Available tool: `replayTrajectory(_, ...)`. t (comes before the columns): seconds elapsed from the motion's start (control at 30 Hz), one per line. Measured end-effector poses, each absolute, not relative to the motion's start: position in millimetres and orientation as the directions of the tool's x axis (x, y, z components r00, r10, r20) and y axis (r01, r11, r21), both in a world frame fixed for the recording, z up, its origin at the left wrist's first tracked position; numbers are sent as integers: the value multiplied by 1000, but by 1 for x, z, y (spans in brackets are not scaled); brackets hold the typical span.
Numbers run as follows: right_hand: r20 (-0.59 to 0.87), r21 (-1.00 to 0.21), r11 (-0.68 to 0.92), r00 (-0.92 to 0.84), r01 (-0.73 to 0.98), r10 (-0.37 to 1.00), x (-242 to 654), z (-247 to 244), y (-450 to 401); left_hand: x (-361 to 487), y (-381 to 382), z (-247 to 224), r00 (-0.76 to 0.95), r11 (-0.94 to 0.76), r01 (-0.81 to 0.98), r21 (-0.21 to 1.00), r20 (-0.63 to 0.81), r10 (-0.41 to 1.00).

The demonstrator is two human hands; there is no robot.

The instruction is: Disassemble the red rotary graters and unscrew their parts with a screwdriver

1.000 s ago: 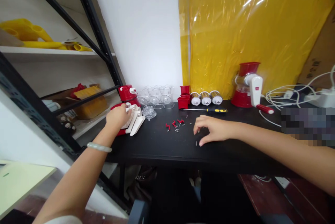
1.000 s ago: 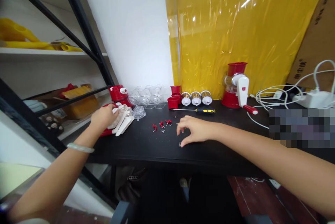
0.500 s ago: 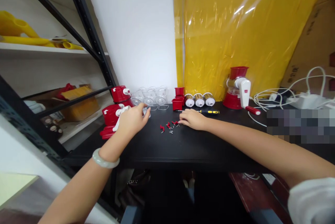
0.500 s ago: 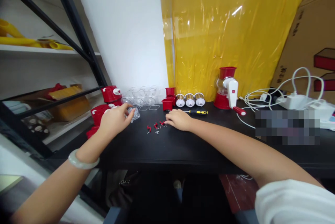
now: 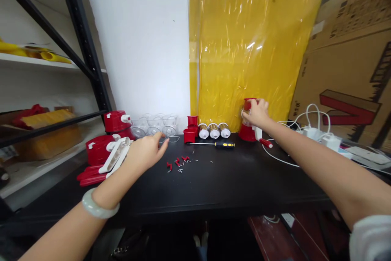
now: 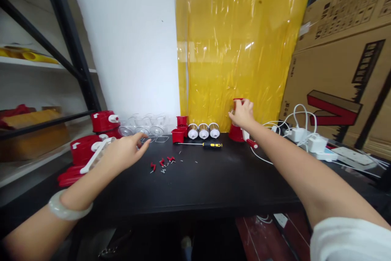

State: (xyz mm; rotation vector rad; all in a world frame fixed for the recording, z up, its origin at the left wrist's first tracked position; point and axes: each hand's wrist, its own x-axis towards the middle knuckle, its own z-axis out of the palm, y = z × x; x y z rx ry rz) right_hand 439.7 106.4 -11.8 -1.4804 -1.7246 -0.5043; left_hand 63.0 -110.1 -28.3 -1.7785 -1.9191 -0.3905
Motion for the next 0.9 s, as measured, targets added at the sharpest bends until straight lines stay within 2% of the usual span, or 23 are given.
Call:
replayTrajectory(0.07,662,-368,66,211,928,719,449,-4,126,73,-108,-27,-8,73,992,-101,534,845)
replayTrajectory(0.13,491,-522,-98,393,847,778,455,-2,142,81,-108,-26,15,39,995,-88,535,845)
replayTrajectory(0.2,364,-576,-162,429,801,827,459,-4,155,86,-111,-26,34,14,996,-86,528,849)
replayTrajectory(0.33,322,-548,-140,362,825,875,465,-13,169,83,-116,-26,46,-1,996,-89,505,862)
replayTrajectory(0.7,430,-497,-99,344,862,835,468,-26,172,73,-129,-20,-22,73,994,-82,499,866)
replayTrajectory(0.9,486,-467,-58,310,882,817,471,-17,147,80,-122,-20,21,6,999,-52,504,864)
